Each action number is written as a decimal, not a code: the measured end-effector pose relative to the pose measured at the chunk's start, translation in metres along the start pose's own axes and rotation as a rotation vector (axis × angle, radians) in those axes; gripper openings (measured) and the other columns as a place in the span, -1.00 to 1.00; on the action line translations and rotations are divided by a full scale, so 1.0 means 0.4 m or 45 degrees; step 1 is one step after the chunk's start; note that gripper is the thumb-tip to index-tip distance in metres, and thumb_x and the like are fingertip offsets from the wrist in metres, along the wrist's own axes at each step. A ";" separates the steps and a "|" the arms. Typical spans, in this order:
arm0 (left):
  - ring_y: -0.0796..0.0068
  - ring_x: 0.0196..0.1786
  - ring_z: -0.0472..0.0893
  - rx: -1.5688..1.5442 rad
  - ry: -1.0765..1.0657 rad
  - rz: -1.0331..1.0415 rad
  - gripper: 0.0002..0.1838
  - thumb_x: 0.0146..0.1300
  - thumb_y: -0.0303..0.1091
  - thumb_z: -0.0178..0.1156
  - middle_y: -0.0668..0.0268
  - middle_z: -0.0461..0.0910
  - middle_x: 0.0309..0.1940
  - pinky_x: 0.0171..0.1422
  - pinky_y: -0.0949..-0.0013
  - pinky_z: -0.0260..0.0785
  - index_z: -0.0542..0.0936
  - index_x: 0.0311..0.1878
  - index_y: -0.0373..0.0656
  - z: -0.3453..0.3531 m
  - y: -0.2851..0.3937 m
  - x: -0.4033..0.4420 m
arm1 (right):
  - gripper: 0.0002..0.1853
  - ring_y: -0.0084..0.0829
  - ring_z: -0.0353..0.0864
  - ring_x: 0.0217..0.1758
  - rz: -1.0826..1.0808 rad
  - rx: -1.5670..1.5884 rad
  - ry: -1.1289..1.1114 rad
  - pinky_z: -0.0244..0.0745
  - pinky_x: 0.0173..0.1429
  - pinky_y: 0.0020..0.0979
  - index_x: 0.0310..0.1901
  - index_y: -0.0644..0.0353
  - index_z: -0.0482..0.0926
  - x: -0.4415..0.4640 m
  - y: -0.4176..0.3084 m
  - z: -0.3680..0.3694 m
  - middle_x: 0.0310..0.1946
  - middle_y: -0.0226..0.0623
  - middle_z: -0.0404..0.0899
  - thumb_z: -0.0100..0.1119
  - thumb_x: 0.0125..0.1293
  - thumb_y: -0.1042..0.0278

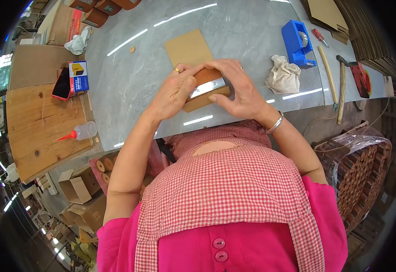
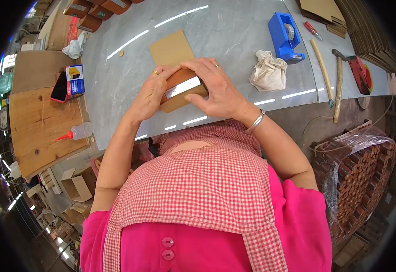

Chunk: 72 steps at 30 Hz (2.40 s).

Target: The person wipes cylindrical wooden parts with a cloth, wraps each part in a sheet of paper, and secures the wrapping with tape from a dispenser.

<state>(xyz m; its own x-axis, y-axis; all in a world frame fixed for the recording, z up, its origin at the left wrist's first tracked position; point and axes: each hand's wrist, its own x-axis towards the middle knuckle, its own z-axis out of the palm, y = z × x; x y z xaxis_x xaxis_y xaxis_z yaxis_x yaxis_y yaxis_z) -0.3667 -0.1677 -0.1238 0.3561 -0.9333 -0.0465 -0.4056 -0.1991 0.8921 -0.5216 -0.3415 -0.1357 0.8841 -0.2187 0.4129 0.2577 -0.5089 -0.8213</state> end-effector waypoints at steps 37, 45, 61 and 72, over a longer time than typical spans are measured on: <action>0.17 0.16 0.48 -0.173 0.784 -0.087 -0.59 0.54 -0.09 0.07 0.12 0.61 0.06 0.33 0.21 0.30 0.63 0.11 -0.26 0.076 -0.072 -0.004 | -0.37 -0.17 0.51 0.16 -0.394 -0.715 -0.081 0.47 0.20 -0.17 0.04 0.20 0.59 0.053 -0.026 0.070 0.04 -0.24 0.53 0.57 -0.04 0.04; 0.27 0.32 0.49 -1.246 1.216 -0.506 -0.49 0.60 -0.08 0.01 0.11 0.50 0.23 0.43 0.17 0.28 0.41 0.35 -0.33 0.117 -0.012 -0.093 | -0.40 -0.21 0.59 -0.04 -0.312 -0.833 -0.217 0.52 0.06 -0.20 -0.16 0.21 0.64 0.216 0.010 0.088 -0.17 -0.28 0.58 0.45 0.06 -0.22; 0.32 0.45 0.38 -2.056 1.013 -0.374 -0.53 0.43 -0.42 0.21 0.22 0.48 0.29 0.65 0.18 0.04 0.39 0.35 -0.32 0.127 -0.015 0.032 | -0.19 -0.24 0.68 -0.37 0.641 -0.453 -1.089 0.56 -0.23 -0.26 -0.39 0.30 0.76 0.546 0.130 0.122 -0.40 -0.08 0.72 0.14 0.26 -0.52; 0.53 0.26 0.53 -1.581 1.101 -0.154 -0.38 0.27 -0.45 0.44 0.30 0.55 0.21 0.41 0.29 0.37 0.40 0.35 -0.24 0.168 -0.001 0.050 | -0.50 -0.63 0.47 -0.28 0.743 0.321 -0.765 0.47 -0.14 -0.47 -0.28 0.24 0.61 0.423 0.146 0.099 -0.34 -0.48 0.58 0.09 0.54 -0.11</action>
<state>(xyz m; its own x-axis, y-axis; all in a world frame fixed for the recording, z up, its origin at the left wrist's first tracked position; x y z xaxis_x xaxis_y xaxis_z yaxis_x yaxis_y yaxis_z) -0.4159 -0.2063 -0.1552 0.8826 -0.3855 -0.2689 0.4491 0.5230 0.7244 -0.3415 -0.3751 -0.1293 0.9392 0.1255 -0.3198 -0.2844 -0.2377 -0.9288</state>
